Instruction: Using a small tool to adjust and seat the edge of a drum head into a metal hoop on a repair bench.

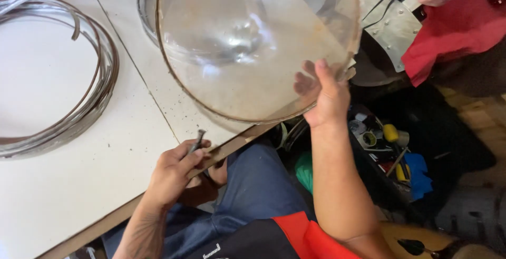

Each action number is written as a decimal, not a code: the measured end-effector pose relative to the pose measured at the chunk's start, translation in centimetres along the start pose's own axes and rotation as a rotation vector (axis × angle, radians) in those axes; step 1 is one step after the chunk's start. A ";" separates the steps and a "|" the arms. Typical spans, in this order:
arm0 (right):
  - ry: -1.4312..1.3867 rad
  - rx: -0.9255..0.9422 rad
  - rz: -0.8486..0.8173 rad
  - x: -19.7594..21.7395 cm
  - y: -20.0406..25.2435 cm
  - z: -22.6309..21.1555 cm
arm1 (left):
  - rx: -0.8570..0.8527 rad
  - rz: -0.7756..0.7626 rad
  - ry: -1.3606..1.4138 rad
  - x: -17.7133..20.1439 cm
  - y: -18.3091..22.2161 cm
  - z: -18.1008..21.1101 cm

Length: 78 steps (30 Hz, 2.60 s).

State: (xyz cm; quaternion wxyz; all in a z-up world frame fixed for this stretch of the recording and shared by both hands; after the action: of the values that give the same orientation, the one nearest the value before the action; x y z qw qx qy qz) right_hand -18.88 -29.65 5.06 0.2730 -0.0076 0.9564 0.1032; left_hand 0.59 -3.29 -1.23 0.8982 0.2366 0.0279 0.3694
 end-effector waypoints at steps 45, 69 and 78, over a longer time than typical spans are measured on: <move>-0.032 0.197 -0.153 1.7 4.7 -3.2 | -0.150 0.038 -0.413 -1.7 -0.2 -0.6; 0.065 -0.047 0.039 1.1 -0.3 -0.3 | -0.377 0.112 -0.190 -2.5 -1.0 -3.2; 0.016 -0.038 0.050 3.0 -1.7 -0.2 | -0.196 0.055 -0.322 -0.9 0.7 -0.6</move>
State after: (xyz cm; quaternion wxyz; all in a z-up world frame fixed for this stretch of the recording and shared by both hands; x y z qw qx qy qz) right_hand -21.38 -31.23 3.37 0.2624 0.0103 0.9564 0.1280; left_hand -0.67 -3.26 -1.59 0.8992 0.2049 -0.1590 0.3523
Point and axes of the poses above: each hand's wrist, its own y-axis away from the middle knuckle, its own x-axis out of the back of the hand, z = x × y, the point moved 5 cm from there along -y, towards the middle knuckle, and after that the axes turned 12 degrees about z, right-handed, at the moved point
